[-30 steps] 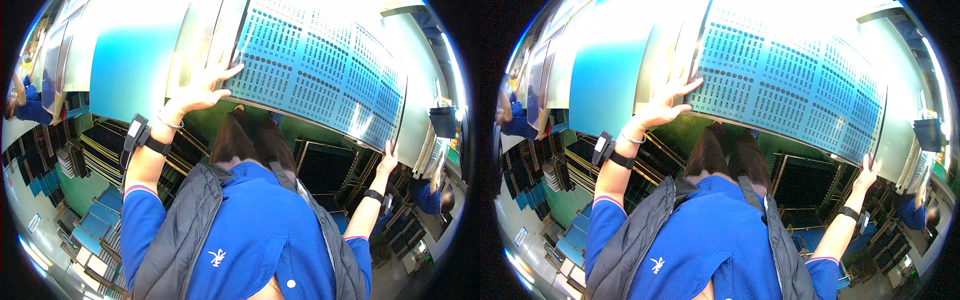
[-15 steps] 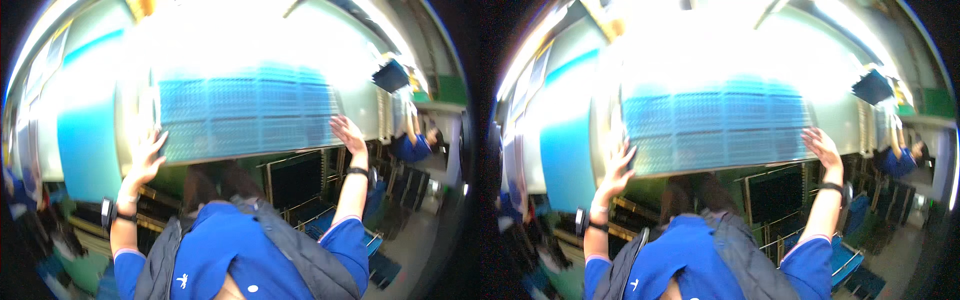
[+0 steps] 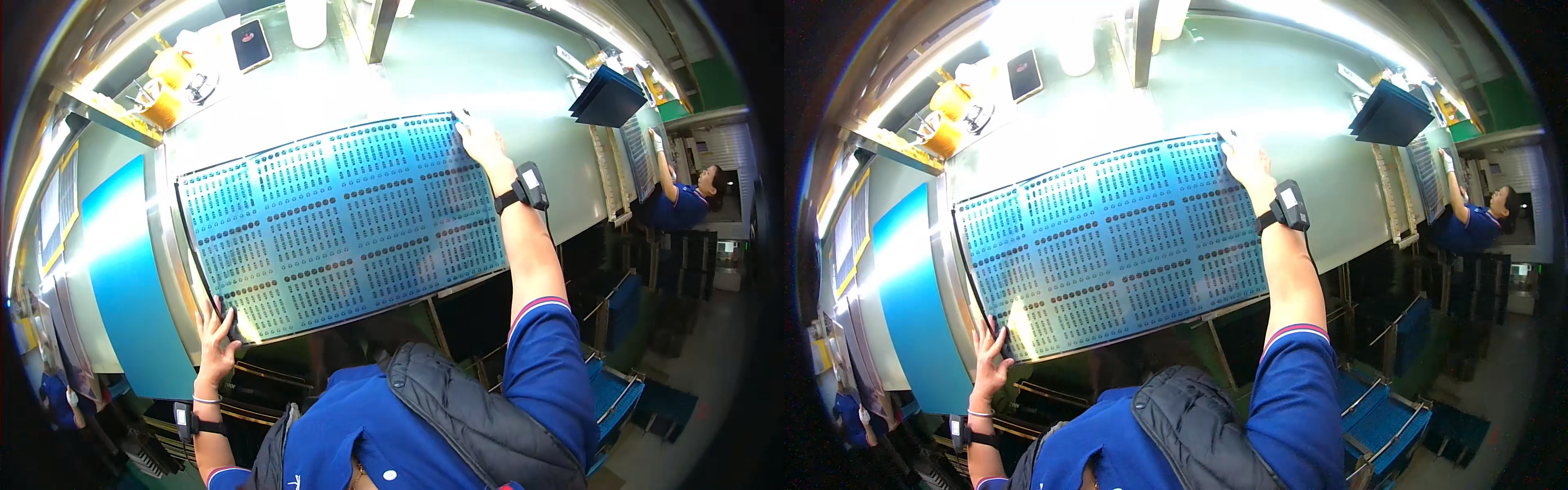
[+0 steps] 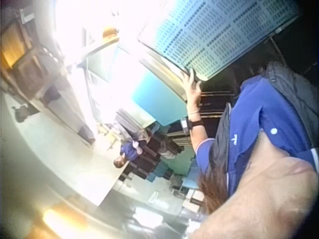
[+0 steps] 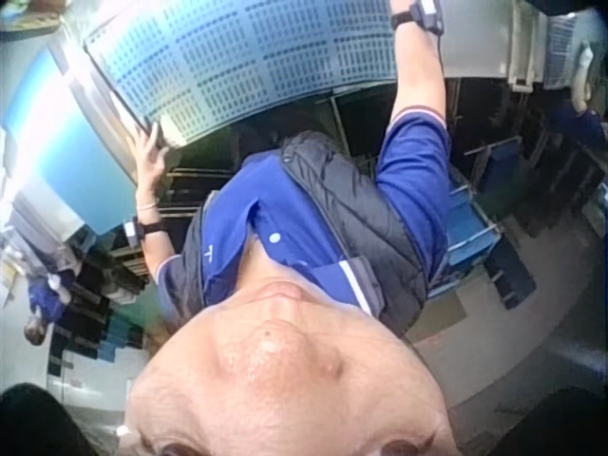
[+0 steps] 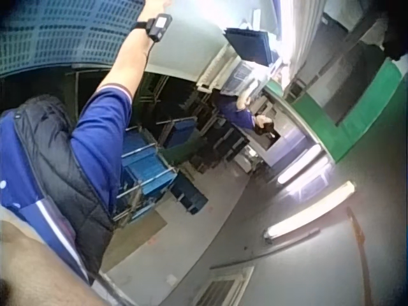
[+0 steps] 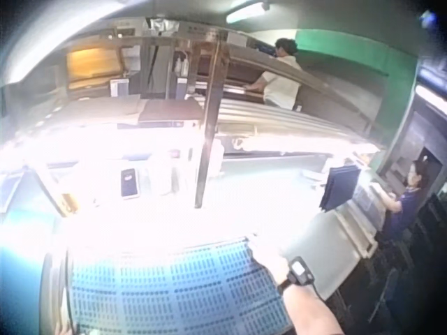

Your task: The operator is assembling layers of electronic components, possibly solar cells or display panel parts, on a backlit assembly table.

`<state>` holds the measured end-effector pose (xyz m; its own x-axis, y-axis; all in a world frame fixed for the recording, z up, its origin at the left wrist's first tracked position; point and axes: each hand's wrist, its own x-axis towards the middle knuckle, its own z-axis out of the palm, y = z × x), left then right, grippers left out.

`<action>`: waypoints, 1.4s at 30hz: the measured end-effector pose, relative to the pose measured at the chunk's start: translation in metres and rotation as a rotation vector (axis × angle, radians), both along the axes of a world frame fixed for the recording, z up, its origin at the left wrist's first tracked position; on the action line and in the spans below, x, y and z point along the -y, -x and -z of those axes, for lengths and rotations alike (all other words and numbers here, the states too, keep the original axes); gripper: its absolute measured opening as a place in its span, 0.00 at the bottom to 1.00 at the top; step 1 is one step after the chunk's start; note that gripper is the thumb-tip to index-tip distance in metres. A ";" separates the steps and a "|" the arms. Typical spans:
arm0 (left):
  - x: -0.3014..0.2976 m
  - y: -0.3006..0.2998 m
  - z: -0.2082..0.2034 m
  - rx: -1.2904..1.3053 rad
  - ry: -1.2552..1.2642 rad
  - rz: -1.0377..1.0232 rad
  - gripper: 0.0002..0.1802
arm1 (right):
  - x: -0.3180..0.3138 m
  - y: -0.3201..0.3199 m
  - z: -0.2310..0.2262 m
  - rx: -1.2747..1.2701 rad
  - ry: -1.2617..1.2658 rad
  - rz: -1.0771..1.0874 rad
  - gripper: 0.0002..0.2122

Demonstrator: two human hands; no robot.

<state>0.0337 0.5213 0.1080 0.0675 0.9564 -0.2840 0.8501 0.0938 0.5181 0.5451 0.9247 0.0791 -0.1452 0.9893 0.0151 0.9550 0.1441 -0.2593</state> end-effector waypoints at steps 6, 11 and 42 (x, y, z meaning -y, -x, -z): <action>-0.003 -0.007 -0.001 -0.022 0.002 -0.010 0.43 | -0.004 -0.005 0.002 0.045 0.052 0.083 0.17; -0.006 -0.009 -0.002 -0.007 0.013 -0.013 0.42 | -0.005 -0.012 0.006 0.033 0.030 0.058 0.16; -0.200 -0.012 0.050 -0.377 -0.579 -0.501 0.31 | 0.238 -0.128 -0.005 -0.046 -0.034 -0.093 0.43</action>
<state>0.0458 0.7214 0.0578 -0.4028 0.8495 0.3407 0.9044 0.3122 0.2909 0.6729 0.6865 0.0842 -0.2345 0.9704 0.0572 0.9243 0.2408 -0.2963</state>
